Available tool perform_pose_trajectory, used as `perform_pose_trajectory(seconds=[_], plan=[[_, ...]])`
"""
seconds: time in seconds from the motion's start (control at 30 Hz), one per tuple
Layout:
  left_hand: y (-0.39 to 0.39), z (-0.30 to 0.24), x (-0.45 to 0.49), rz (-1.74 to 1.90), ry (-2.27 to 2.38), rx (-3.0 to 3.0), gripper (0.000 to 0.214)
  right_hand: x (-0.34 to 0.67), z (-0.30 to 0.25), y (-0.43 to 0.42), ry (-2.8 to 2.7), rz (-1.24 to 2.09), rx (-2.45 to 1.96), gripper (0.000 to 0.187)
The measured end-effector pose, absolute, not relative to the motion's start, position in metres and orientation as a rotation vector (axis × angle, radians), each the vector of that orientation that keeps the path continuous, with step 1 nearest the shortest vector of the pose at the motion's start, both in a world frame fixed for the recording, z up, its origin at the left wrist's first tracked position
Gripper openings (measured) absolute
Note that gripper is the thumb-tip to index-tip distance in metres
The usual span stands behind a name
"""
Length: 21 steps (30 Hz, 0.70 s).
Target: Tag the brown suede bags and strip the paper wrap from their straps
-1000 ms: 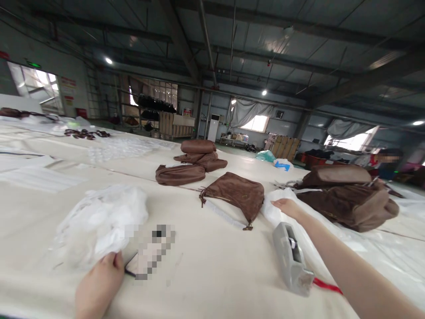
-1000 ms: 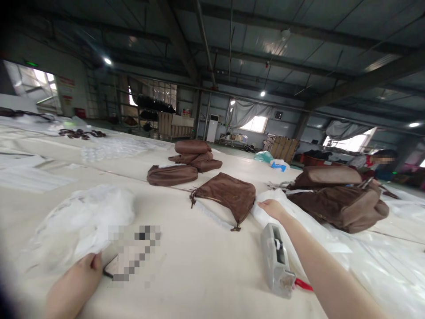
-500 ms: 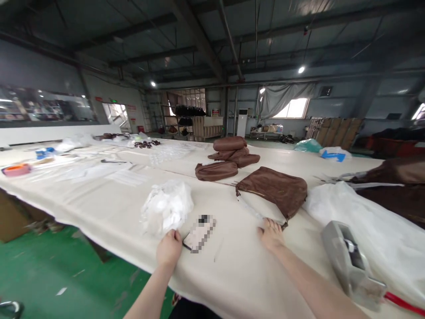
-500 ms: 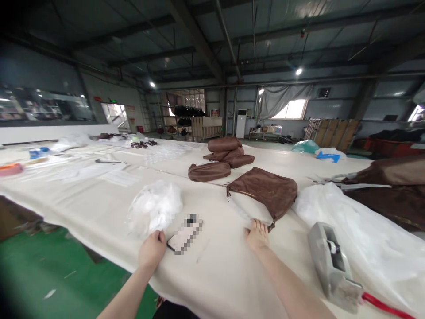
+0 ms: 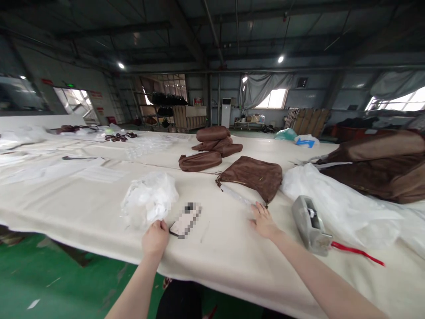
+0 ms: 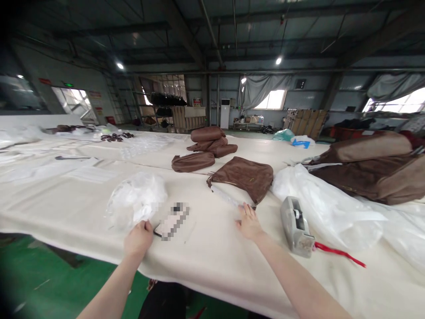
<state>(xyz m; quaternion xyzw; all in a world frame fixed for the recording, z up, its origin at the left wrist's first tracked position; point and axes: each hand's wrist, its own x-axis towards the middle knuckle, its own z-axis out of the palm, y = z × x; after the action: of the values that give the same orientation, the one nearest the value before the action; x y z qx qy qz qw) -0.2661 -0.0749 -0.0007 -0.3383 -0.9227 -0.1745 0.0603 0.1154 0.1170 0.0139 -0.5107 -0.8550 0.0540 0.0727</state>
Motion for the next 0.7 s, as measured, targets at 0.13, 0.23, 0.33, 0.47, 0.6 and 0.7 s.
perform_pose_trajectory(seconds=[0.13, 0.23, 0.33, 0.47, 0.6, 0.7], plan=[[-0.076, 0.005, -0.266, -0.523, -2.862, -1.024, 0.041, 0.1, 0.021, 0.132, -2.509, 0.175, -1.658, 0.063], [-0.076, 0.01, -0.267, -0.501, -2.902, -1.037, 0.043, 0.091, 0.024, 0.128, -2.478, 0.186, -1.678, 0.063], [-0.075, 0.015, -0.268, -0.487, -2.923, -1.065, 0.043, 0.09, 0.024, 0.108, -2.479, 0.198, -1.635, 0.065], [-0.075, 0.017, -0.267, -0.484, -2.927, -1.057, 0.041, 0.101, 0.022, 0.063, -2.505, 0.221, -1.54, 0.065], [-0.076, 0.01, -0.265, -0.518, -2.89, -1.015, 0.04, 0.124, 0.02, 0.01, -2.522, 0.305, -1.376, 0.063], [-0.076, 0.002, -0.264, -0.536, -2.824, -1.001, 0.037, 0.147, 0.023, -0.025, -2.508, 0.383, -1.256, 0.048]])
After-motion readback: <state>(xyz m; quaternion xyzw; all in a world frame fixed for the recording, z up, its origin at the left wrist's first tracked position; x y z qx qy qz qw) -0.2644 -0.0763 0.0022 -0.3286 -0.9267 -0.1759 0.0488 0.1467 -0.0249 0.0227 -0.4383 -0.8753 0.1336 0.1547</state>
